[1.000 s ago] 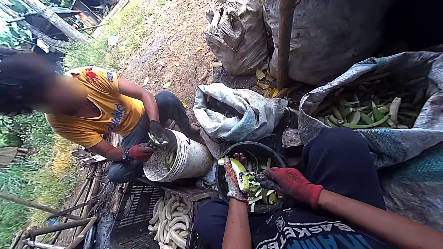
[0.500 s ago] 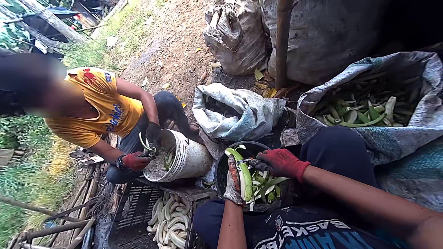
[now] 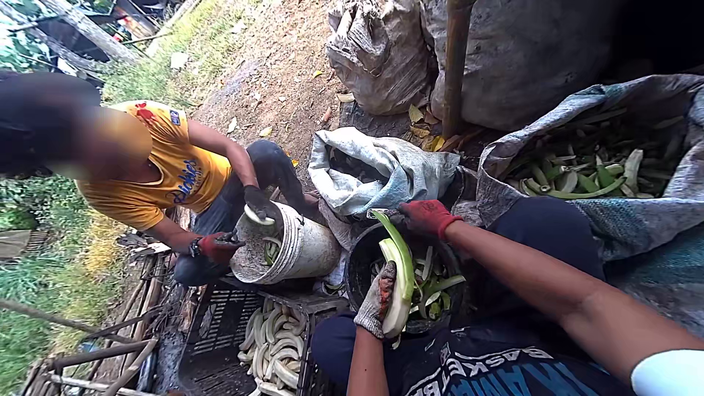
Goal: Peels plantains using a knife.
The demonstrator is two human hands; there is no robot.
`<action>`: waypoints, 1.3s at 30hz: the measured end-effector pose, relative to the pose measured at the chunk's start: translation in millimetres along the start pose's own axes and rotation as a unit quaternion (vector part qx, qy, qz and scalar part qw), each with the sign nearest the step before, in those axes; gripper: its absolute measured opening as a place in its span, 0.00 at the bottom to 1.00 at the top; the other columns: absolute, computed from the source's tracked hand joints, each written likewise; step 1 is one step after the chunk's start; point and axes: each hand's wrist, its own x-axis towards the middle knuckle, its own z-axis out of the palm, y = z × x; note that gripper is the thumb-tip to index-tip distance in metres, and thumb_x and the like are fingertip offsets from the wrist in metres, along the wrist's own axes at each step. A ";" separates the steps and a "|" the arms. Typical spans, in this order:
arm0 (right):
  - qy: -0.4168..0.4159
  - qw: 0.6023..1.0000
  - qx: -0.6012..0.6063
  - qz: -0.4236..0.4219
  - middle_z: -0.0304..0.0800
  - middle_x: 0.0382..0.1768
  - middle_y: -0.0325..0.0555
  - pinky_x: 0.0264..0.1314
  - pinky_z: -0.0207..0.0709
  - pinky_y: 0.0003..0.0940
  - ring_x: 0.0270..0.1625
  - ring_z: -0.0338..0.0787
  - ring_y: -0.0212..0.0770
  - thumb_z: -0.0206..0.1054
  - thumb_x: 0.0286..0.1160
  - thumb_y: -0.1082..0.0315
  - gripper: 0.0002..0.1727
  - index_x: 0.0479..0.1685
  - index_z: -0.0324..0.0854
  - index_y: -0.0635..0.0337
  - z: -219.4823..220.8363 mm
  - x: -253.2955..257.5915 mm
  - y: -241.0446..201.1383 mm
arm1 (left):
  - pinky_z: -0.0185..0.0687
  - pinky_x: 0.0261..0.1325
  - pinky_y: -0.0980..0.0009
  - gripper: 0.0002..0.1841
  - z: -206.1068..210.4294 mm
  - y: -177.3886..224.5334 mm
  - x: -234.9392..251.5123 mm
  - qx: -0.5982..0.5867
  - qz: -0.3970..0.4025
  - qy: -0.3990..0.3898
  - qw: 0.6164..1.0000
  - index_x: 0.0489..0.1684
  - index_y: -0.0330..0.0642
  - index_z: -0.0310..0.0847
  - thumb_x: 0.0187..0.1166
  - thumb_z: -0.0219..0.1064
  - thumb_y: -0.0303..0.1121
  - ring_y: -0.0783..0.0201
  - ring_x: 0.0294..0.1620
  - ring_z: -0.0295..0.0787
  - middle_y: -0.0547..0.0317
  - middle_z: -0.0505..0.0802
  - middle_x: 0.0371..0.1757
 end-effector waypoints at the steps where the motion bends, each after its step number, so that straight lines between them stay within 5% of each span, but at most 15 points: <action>1: 0.003 1.000 -0.002 0.005 0.93 0.50 0.59 0.53 0.80 0.67 0.55 0.92 0.63 0.67 0.81 0.62 0.15 0.61 0.85 0.56 -1.4 -4.2 0.6 | 0.91 0.48 0.59 0.31 -2.3 -4.2 0.3 0.003 -0.003 0.028 1.000 0.81 0.36 0.64 0.95 0.34 0.51 0.54 0.45 0.93 0.41 0.91 0.53; 3: 0.001 1.000 -0.002 -0.016 0.92 0.48 0.58 0.52 0.80 0.65 0.53 0.92 0.62 0.67 0.81 0.61 0.14 0.58 0.85 0.56 2.1 -21.5 0.6 | 0.93 0.44 0.56 0.33 -3.0 -10.0 6.0 -0.069 -0.010 0.079 0.994 0.79 0.35 0.63 0.94 0.36 0.56 0.48 0.44 0.95 0.37 0.92 0.56; 9: -0.086 0.987 0.009 -0.136 0.87 0.61 0.67 0.60 0.78 0.68 0.62 0.88 0.69 0.63 0.82 0.63 0.21 0.70 0.81 0.61 55.2 -82.2 -1.4 | 0.88 0.49 0.65 0.28 -17.6 -18.4 31.9 -0.216 0.094 0.164 0.958 0.65 0.39 0.74 0.95 0.35 0.52 0.63 0.45 0.90 0.53 0.91 0.46; 13: -0.013 0.985 0.023 -0.172 0.89 0.57 0.68 0.57 0.80 0.66 0.58 0.90 0.70 0.66 0.80 0.60 0.22 0.68 0.82 0.62 78.0 -95.7 3.8 | 0.85 0.55 0.73 0.26 -15.1 -3.1 41.7 -0.417 0.103 0.167 0.887 0.72 0.43 0.65 0.95 0.32 0.51 0.65 0.55 0.87 0.52 0.86 0.57; 17: 0.000 0.988 0.014 -0.153 0.88 0.57 0.69 0.56 0.79 0.66 0.57 0.90 0.70 0.65 0.79 0.62 0.22 0.69 0.81 0.62 71.4 -99.4 -1.1 | 0.83 0.58 0.74 0.27 -6.9 6.7 46.1 -0.456 0.118 0.184 0.863 0.76 0.42 0.62 0.95 0.32 0.51 0.64 0.59 0.85 0.50 0.84 0.62; 23: -0.050 0.996 0.023 -0.071 0.86 0.62 0.68 0.60 0.78 0.67 0.63 0.88 0.70 0.63 0.82 0.63 0.22 0.73 0.78 0.61 55.2 -98.3 -18.9 | 0.85 0.50 0.76 0.23 -0.6 14.2 47.2 -0.387 0.151 0.187 0.890 0.67 0.43 0.68 0.96 0.32 0.47 0.68 0.47 0.88 0.56 0.88 0.49; 28: -0.098 0.992 0.022 -0.082 0.87 0.60 0.67 0.58 0.78 0.67 0.62 0.89 0.69 0.61 0.84 0.62 0.20 0.70 0.78 0.61 41.8 -94.4 -30.3 | 0.87 0.43 0.75 0.26 -11.8 11.4 44.9 -0.299 0.166 0.080 0.936 0.62 0.42 0.67 0.95 0.28 0.50 0.66 0.40 0.90 0.56 0.88 0.43; 31: -0.086 0.991 0.002 -0.099 0.86 0.60 0.69 0.57 0.78 0.68 0.60 0.88 0.71 0.63 0.83 0.62 0.22 0.71 0.77 0.63 45.4 -96.4 -30.2 | 0.87 0.36 0.68 0.31 -6.7 22.1 37.3 -0.220 0.109 0.155 0.957 0.64 0.39 0.67 0.94 0.27 0.54 0.61 0.36 0.90 0.51 0.90 0.42; 35: -0.091 0.995 0.016 -0.039 0.86 0.63 0.69 0.59 0.78 0.68 0.64 0.87 0.70 0.61 0.83 0.64 0.23 0.74 0.75 0.62 41.1 -87.0 -37.6 | 0.89 0.42 0.61 0.32 -5.4 15.9 37.2 -0.145 0.122 0.205 0.960 0.65 0.37 0.74 0.95 0.33 0.55 0.59 0.38 0.91 0.49 0.91 0.40; 37: -0.102 0.994 0.026 -0.024 0.86 0.63 0.69 0.61 0.76 0.69 0.66 0.87 0.70 0.60 0.85 0.63 0.23 0.75 0.74 0.62 32.9 -75.9 -40.4 | 0.87 0.48 0.64 0.30 1.1 16.7 32.0 -0.057 0.140 0.237 0.960 0.68 0.35 0.74 0.96 0.34 0.51 0.63 0.42 0.88 0.49 0.89 0.45; 39: -0.102 0.994 0.032 -0.015 0.86 0.63 0.68 0.62 0.76 0.70 0.66 0.87 0.69 0.58 0.87 0.62 0.22 0.75 0.74 0.62 27.3 -66.5 -41.7 | 0.84 0.61 0.67 0.27 2.7 19.5 24.3 0.035 0.161 0.241 0.956 0.78 0.32 0.69 0.97 0.36 0.43 0.64 0.55 0.87 0.43 0.88 0.59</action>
